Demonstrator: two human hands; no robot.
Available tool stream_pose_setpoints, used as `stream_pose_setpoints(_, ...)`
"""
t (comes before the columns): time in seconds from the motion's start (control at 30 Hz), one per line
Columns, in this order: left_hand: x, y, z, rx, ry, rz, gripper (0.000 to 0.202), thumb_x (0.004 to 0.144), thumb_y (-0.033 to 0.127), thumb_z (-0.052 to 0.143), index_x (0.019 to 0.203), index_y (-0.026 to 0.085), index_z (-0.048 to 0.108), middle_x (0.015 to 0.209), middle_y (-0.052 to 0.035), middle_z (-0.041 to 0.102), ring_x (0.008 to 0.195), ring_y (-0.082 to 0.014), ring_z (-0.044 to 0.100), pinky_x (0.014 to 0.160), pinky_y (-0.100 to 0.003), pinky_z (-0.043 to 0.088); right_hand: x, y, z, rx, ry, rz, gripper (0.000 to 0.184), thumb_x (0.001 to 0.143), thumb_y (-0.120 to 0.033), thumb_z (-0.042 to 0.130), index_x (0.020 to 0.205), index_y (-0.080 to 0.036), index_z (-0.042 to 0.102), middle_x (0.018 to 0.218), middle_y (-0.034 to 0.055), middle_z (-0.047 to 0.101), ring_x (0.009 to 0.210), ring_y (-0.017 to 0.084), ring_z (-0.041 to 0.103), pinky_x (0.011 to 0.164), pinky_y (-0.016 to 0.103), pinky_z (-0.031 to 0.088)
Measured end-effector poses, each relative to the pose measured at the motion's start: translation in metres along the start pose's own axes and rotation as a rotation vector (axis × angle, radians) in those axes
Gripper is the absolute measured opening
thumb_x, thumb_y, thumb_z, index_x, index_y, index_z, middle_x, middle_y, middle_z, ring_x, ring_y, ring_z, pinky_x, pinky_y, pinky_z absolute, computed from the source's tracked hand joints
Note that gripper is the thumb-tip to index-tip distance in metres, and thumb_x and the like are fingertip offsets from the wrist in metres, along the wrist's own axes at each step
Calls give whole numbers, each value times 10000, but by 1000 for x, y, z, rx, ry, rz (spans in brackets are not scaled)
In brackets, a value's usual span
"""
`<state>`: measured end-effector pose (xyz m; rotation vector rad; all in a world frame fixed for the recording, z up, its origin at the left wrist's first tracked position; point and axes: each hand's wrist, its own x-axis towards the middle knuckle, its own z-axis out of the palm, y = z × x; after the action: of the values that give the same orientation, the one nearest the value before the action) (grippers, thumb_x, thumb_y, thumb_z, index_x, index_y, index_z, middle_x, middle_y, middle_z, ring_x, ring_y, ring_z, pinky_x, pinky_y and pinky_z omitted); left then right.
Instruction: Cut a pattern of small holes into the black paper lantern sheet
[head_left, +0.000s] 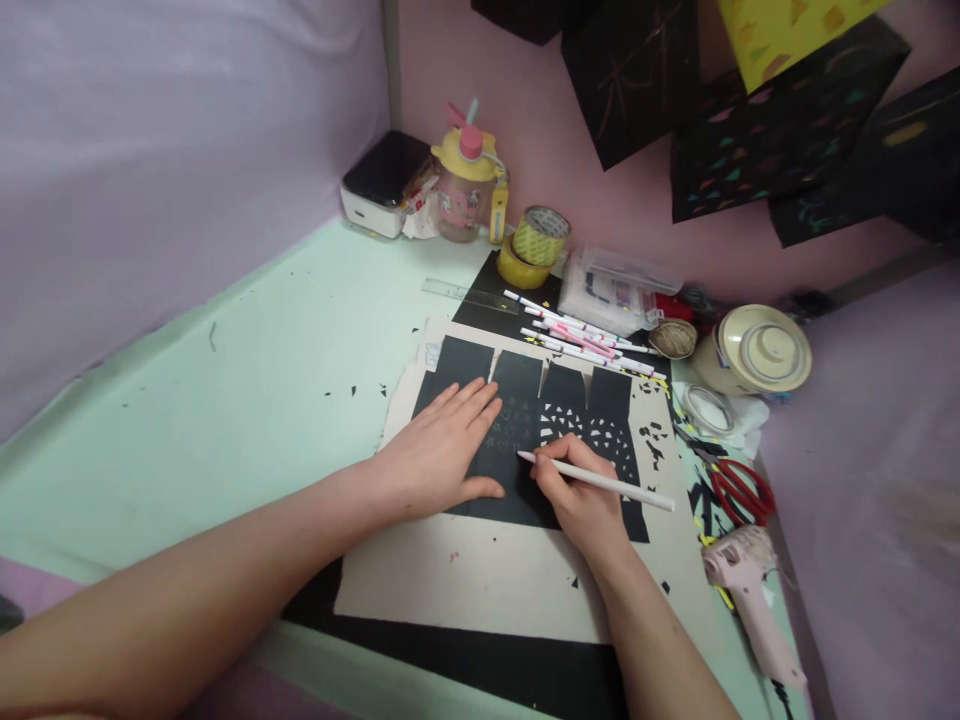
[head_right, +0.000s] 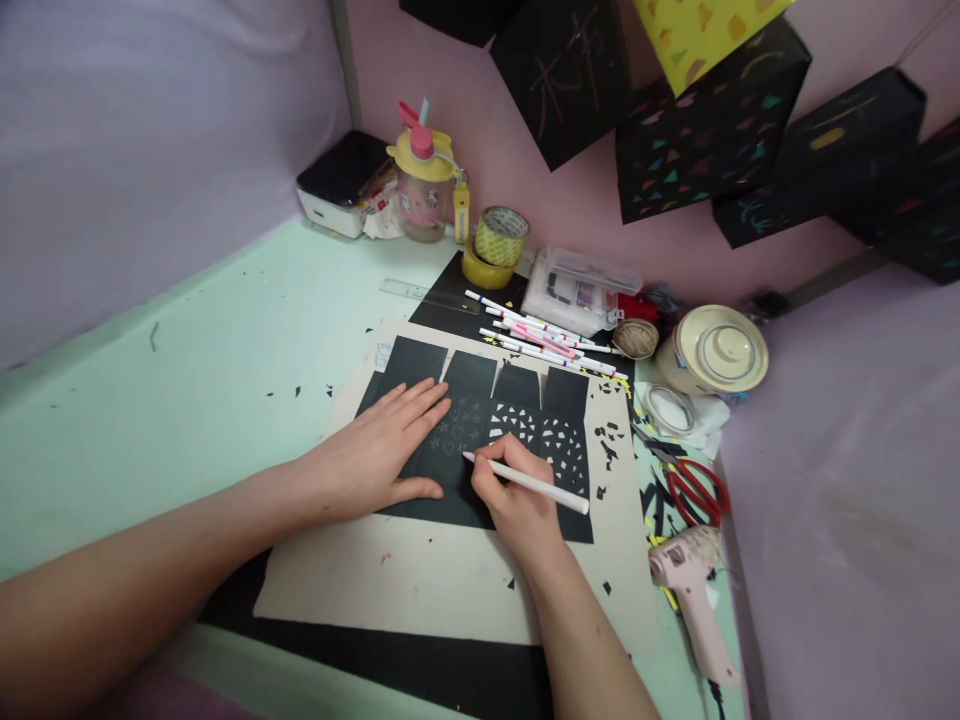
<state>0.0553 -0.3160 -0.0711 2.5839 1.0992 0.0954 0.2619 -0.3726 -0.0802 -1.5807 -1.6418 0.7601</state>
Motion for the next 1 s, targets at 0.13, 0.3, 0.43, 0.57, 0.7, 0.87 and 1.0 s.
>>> stream_pose_setpoints(0.13, 0, 0, 0, 21, 0, 3, 915, 818, 698, 521, 1474, 98, 307, 1586, -150, 165, 1475, -291, 108, 1189, -425, 130, 0, 0, 0, 5, -17, 3, 134, 847, -230, 565, 719, -207, 599, 652, -18, 657, 593, 135, 579, 553, 235, 415)
stream_pose_setpoints(0.3, 0, 0, 0, 11, -10, -3, 936, 807, 697, 539, 1474, 85, 303, 1584, -155, 166, 1474, -297, 109, 1192, -431, 126, 0, 0, 0, 20, 12, 10, 128, 851, -250, 576, 735, -209, 612, 651, -18, 665, 586, 135, 585, 549, 232, 427)
stream_pose_setpoints(0.43, 1, -1, 2, 5, 19, 11, 915, 810, 705, 524, 1469, 106, 316, 1582, -149, 184, 1473, -295, 121, 1189, -435, 136, -1, 0, 1, 53, -16, -13, 119, 859, -252, 572, 758, -211, 620, 685, -13, 682, 614, 136, 609, 574, 230, 451)
stream_pose_setpoints(0.57, 0, -1, 2, 12, 13, 7, 921, 812, 699, 527, 1468, 88, 314, 1581, -153, 181, 1473, -296, 122, 1188, -441, 145, 0, -1, 2, 63, -23, -17, 123, 859, -253, 570, 757, -209, 620, 687, -8, 683, 612, 137, 612, 572, 231, 451)
stream_pose_setpoints(0.7, 0, 1, -1, 8, 0, 2, 928, 815, 694, 531, 1468, 73, 312, 1582, -153, 179, 1472, -300, 126, 1192, -440, 140, 0, -3, 3, 49, -26, -19, 131, 859, -252, 561, 751, -205, 618, 683, -5, 671, 607, 136, 600, 562, 233, 432)
stream_pose_setpoints(0.87, 0, 0, 0, 23, -13, 0, 944, 812, 704, 525, 1473, 68, 303, 1583, -154, 171, 1472, -302, 123, 1193, -440, 140, 0, -2, 2, 14, 16, 0, 144, 843, -235, 565, 704, -202, 586, 609, -29, 611, 547, 116, 531, 536, 226, 394)
stream_pose_setpoints(1.0, 0, -1, 2, 5, 30, 18, 922, 821, 726, 482, 1469, 93, 316, 1580, -150, 191, 1470, -301, 135, 1190, -444, 148, 0, -1, 2, -4, 63, -18, 154, 831, -203, 555, 677, -203, 557, 574, -48, 557, 526, 105, 483, 529, 221, 370)
